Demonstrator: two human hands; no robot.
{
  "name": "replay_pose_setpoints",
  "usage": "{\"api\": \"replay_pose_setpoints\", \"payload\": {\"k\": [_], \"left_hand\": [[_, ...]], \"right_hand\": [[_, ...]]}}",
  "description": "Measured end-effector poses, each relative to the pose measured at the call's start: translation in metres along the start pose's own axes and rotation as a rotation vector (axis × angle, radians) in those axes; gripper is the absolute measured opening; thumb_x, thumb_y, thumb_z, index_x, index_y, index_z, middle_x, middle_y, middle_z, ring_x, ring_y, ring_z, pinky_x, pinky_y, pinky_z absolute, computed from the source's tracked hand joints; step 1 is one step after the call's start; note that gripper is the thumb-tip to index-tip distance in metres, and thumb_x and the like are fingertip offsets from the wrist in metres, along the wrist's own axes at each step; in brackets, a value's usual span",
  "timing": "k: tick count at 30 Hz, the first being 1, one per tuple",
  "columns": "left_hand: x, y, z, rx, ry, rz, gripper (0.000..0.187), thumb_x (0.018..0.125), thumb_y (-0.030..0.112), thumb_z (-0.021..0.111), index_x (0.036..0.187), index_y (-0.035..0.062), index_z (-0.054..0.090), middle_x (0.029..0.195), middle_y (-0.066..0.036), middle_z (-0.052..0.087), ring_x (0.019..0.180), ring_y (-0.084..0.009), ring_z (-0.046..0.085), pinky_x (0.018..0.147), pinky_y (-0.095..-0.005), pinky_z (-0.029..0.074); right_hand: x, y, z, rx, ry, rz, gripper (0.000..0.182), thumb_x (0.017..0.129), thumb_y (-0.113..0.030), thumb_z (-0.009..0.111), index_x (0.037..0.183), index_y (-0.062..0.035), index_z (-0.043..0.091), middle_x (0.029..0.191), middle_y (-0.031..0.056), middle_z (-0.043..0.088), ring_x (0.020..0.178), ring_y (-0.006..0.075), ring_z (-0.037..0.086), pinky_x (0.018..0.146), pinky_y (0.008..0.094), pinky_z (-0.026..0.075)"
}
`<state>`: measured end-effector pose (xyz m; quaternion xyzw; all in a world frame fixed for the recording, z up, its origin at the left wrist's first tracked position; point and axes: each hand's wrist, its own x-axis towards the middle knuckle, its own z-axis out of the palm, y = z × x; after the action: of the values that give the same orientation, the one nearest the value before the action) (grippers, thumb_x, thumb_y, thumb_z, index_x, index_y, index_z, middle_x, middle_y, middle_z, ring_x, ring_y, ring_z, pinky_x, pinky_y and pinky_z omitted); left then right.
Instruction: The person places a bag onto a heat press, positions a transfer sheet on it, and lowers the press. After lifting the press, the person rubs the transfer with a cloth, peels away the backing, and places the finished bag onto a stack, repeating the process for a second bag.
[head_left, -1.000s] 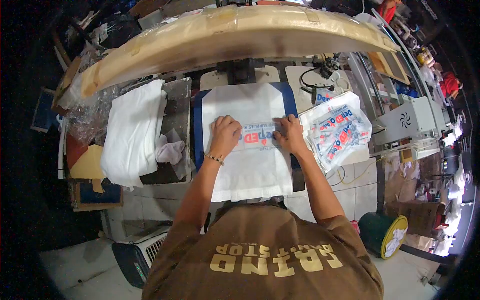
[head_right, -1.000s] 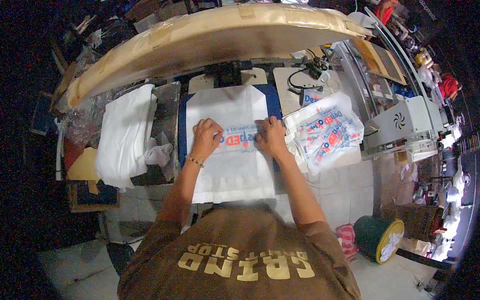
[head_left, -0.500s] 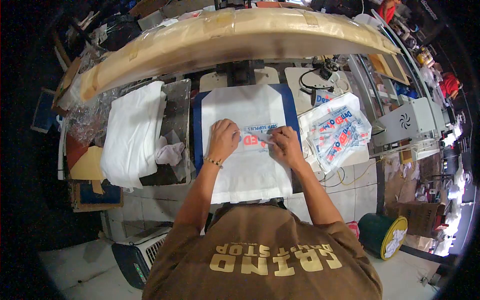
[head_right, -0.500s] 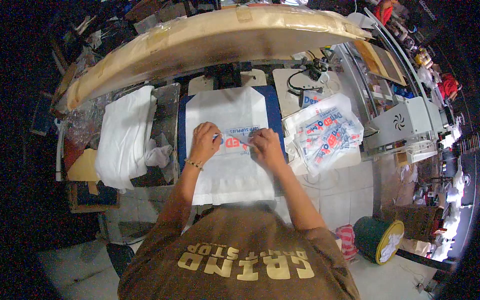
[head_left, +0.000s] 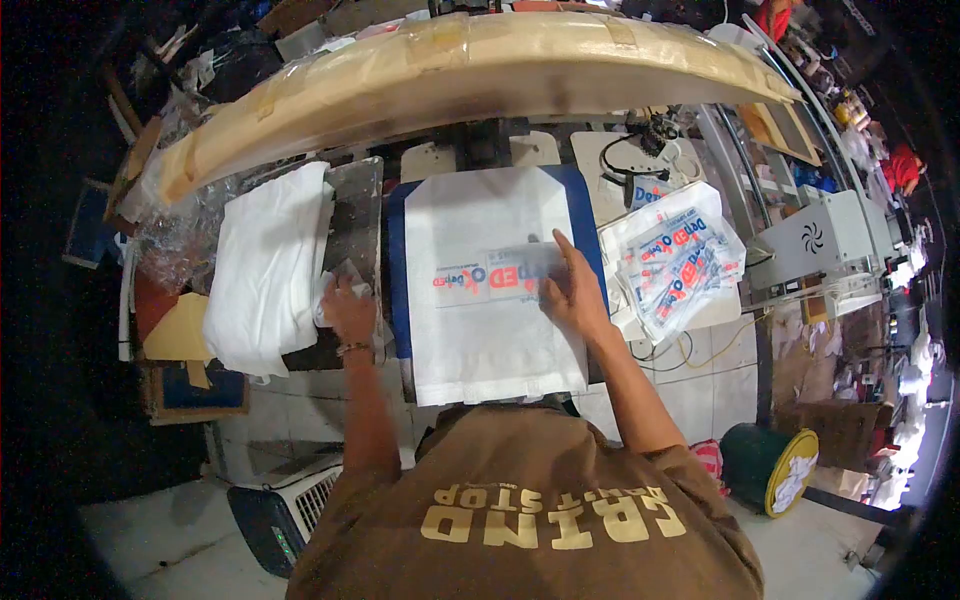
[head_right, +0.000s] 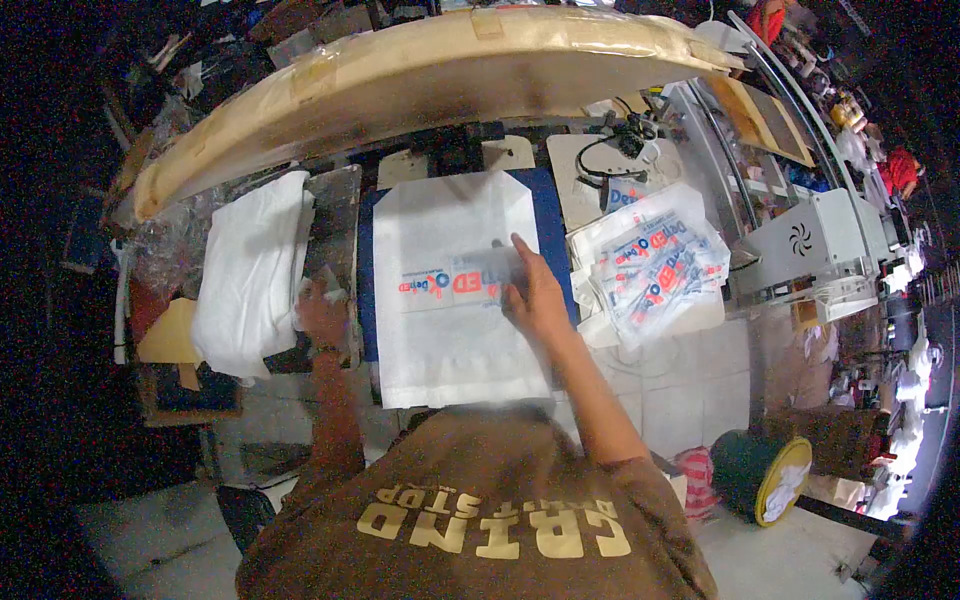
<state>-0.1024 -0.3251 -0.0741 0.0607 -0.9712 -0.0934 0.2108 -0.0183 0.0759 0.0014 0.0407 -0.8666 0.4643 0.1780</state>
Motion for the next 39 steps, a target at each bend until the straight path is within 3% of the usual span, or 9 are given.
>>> {"api": "replay_pose_setpoints", "payload": {"k": [4,6,12,13,15,20,24,36,39], "left_hand": [[-0.048,-0.122,0.102,0.035,-0.075,0.111,0.040,0.075,0.012,0.078,0.112,0.0025,0.067,0.117,-0.017,0.070,0.108,-0.0379,0.065,0.092,-0.0506,0.052],[-0.052,-0.131,0.104,-0.301,-0.159,-0.152,0.034,0.078,0.013,0.080,0.109,0.0011,0.069,0.102,-0.018,0.072,0.095,-0.0370,0.069,0.083,-0.0497,0.054],[0.002,0.011,-0.081,-0.690,-0.103,-0.097,0.026,0.082,0.003,0.075,0.107,0.0018,0.070,0.092,-0.017,0.070,0.082,-0.0367,0.068,0.077,-0.0465,0.054],[0.005,0.031,-0.087,-0.865,-0.215,-0.082,0.026,0.081,0.004,0.076,0.106,0.0027,0.070,0.093,-0.016,0.070,0.085,-0.0362,0.067,0.078,-0.0463,0.053],[-0.001,0.073,-0.061,-0.655,0.105,0.607,0.027,0.080,0.003,0.076,0.107,0.0047,0.070,0.093,-0.015,0.067,0.091,-0.0358,0.065,0.081,-0.0467,0.052],[-0.025,0.167,-0.006,-0.678,-0.148,0.595,0.022,0.081,0.005,0.071,0.103,0.0046,0.071,0.098,-0.014,0.066,0.094,-0.0370,0.063,0.087,-0.0461,0.051],[-0.016,0.176,-0.001,-0.697,-0.124,0.430,0.021,0.082,0.003,0.068,0.103,0.0024,0.071,0.101,-0.015,0.065,0.095,-0.0368,0.062,0.087,-0.0447,0.052],[-0.015,0.188,-0.001,-0.384,-0.022,0.770,0.004,0.078,0.007,0.069,0.080,0.0050,0.066,0.088,-0.011,0.063,0.091,-0.0302,0.061,0.084,-0.0425,0.051],[-0.007,0.154,-0.001,-0.307,-0.038,0.876,0.011,0.084,0.007,0.067,0.090,-0.0013,0.067,0.088,-0.017,0.063,0.092,-0.0375,0.061,0.086,-0.0474,0.052]], "right_hand": [[0.004,0.002,-0.001,0.130,-0.061,0.112,0.059,0.086,-0.006,0.071,0.143,-0.0074,0.057,0.115,0.0217,0.061,0.104,0.0364,0.065,0.088,0.0411,0.055],[0.001,0.021,0.008,0.040,-0.049,0.011,0.051,0.085,-0.007,0.072,0.136,-0.0059,0.062,0.113,0.0213,0.061,0.099,0.0362,0.066,0.086,0.0413,0.055],[-0.011,0.016,0.019,0.064,-0.011,0.100,0.025,0.086,-0.011,0.077,0.108,-0.0009,0.074,0.105,0.0184,0.063,0.085,0.0337,0.068,0.077,0.0400,0.056],[-0.011,0.018,0.023,0.085,0.010,0.115,0.023,0.086,-0.013,0.078,0.106,-0.0008,0.074,0.102,0.0171,0.063,0.084,0.0327,0.068,0.075,0.0392,0.056],[-0.014,0.019,0.028,0.045,0.035,0.081,0.023,0.087,-0.013,0.077,0.106,-0.0014,0.073,0.102,0.0160,0.063,0.083,0.0313,0.068,0.073,0.0386,0.055],[-0.017,0.016,0.031,-0.031,0.086,0.017,0.023,0.088,-0.014,0.077,0.108,-0.0033,0.073,0.101,0.0142,0.062,0.077,0.0285,0.067,0.068,0.0382,0.054],[-0.018,0.019,0.030,-0.018,0.072,0.034,0.023,0.088,-0.015,0.077,0.109,-0.0043,0.073,0.101,0.0140,0.062,0.074,0.0281,0.066,0.067,0.0391,0.054],[-0.021,0.014,0.031,-0.034,0.060,0.071,0.025,0.088,-0.017,0.076,0.109,-0.0040,0.074,0.099,0.0145,0.062,0.080,0.0325,0.067,0.071,0.0410,0.056],[-0.016,0.014,0.029,-0.019,0.028,0.102,0.026,0.087,-0.016,0.076,0.110,-0.0039,0.073,0.098,0.0147,0.062,0.080,0.0324,0.067,0.071,0.0413,0.056]]}}
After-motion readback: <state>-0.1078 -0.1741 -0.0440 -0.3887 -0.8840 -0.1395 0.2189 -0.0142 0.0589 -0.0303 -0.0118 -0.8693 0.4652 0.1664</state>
